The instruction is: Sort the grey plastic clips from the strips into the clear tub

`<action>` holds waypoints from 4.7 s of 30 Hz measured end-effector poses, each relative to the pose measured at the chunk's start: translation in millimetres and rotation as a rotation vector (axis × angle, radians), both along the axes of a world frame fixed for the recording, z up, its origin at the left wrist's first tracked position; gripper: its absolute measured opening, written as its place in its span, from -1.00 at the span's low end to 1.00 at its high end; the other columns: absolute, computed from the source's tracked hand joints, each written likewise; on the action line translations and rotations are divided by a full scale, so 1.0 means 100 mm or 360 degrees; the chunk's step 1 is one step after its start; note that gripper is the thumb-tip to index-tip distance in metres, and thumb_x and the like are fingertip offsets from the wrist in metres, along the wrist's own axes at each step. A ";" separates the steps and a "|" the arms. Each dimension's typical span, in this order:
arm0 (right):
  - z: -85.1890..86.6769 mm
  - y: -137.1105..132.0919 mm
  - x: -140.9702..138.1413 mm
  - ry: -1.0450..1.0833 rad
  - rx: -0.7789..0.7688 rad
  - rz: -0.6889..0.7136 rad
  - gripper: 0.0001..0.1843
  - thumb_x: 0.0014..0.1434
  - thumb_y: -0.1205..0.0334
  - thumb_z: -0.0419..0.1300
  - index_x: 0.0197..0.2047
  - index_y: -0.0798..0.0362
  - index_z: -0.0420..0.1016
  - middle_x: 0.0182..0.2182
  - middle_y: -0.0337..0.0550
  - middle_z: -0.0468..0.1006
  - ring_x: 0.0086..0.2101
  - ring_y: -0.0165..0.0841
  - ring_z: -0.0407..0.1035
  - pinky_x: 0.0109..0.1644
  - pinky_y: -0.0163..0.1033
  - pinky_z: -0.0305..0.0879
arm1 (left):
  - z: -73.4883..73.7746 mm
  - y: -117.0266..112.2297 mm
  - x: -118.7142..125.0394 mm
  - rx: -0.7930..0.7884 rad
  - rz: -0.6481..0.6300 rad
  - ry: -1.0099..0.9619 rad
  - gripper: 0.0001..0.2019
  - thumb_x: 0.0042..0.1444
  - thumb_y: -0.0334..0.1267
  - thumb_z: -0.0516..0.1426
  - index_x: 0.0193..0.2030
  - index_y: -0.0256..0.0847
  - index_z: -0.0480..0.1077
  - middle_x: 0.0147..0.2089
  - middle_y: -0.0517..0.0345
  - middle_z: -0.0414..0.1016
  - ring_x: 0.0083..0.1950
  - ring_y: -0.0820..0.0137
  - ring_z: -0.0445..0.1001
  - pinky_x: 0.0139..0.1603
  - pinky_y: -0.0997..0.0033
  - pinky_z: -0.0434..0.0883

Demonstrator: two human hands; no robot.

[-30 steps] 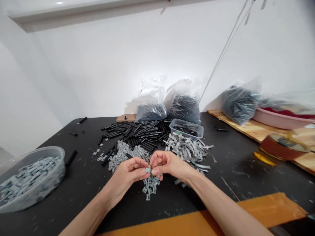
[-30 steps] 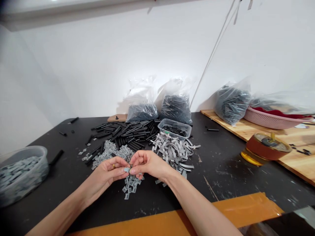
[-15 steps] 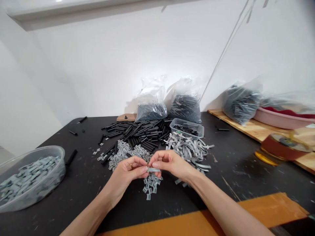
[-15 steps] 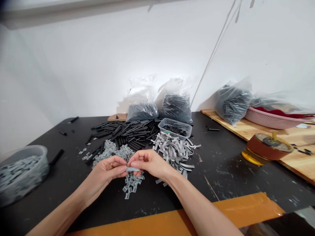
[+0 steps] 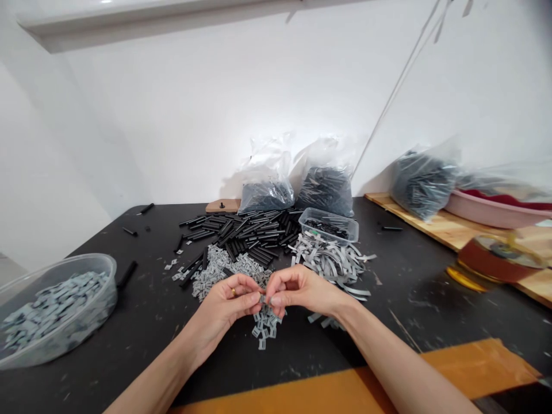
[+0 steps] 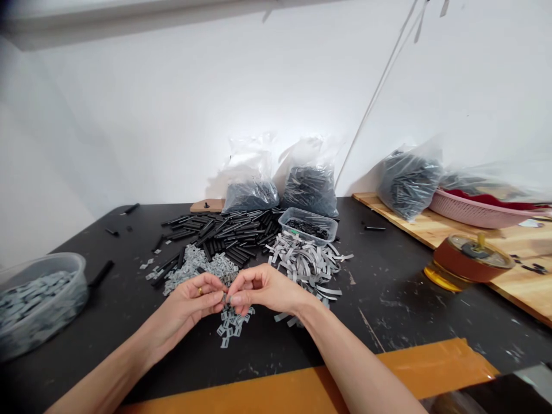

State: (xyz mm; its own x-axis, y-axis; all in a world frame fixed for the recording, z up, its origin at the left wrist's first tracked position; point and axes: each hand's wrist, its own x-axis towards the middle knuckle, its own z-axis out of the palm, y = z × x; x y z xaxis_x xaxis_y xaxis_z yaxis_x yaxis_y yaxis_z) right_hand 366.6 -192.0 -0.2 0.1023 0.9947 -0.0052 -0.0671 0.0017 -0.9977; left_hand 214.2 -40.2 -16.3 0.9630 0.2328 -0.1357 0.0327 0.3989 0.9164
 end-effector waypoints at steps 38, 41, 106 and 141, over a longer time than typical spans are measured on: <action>-0.07 0.13 -0.23 -0.0087 0.0072 -0.0325 -0.70 0.23 0.03 0.16 -0.31 0.12 0.30 -0.59 -0.32 0.34 -0.56 -0.53 0.20 -0.46 -0.41 0.16 | 0.01 -0.06 0.02 -0.0052 0.0157 -0.0195 -0.78 0.05 -0.37 0.28 -0.42 -0.24 0.27 -0.23 0.19 0.43 -0.26 0.51 0.42 -0.15 0.48 0.38; -0.07 0.13 -0.22 -0.0158 0.0071 -0.0361 -0.70 0.23 0.02 0.16 -0.29 0.12 0.32 -0.53 -0.29 0.37 -0.53 -0.53 0.22 -0.44 -0.41 0.18 | 0.01 -0.06 0.03 -0.0048 0.0174 -0.0179 -0.78 0.04 -0.36 0.29 -0.42 -0.23 0.28 -0.26 0.19 0.44 -0.27 0.49 0.42 -0.15 0.47 0.38; -0.11 0.18 -0.21 -0.0066 0.0211 -0.0646 -0.76 0.05 0.19 0.35 -0.31 0.14 0.43 -0.47 -0.20 0.49 -0.43 -0.44 0.35 -0.32 -0.33 0.22 | 0.08 -0.05 0.01 0.0583 0.0417 -0.0058 -0.83 0.04 -0.20 0.29 -0.25 -0.20 0.50 -0.32 0.21 0.58 -0.28 0.46 0.54 -0.17 0.54 0.46; -0.11 0.17 -0.27 0.0367 0.0302 -0.0448 -0.68 0.03 0.22 0.38 -0.26 0.09 0.32 -0.48 -0.27 0.46 -0.45 -0.49 0.35 -0.32 -0.37 0.25 | 0.05 -0.09 0.02 0.1223 0.0475 -0.0352 -0.95 0.09 -0.24 0.24 -0.30 -0.10 0.54 -0.23 0.15 0.47 -0.22 0.36 0.49 -0.21 0.45 0.41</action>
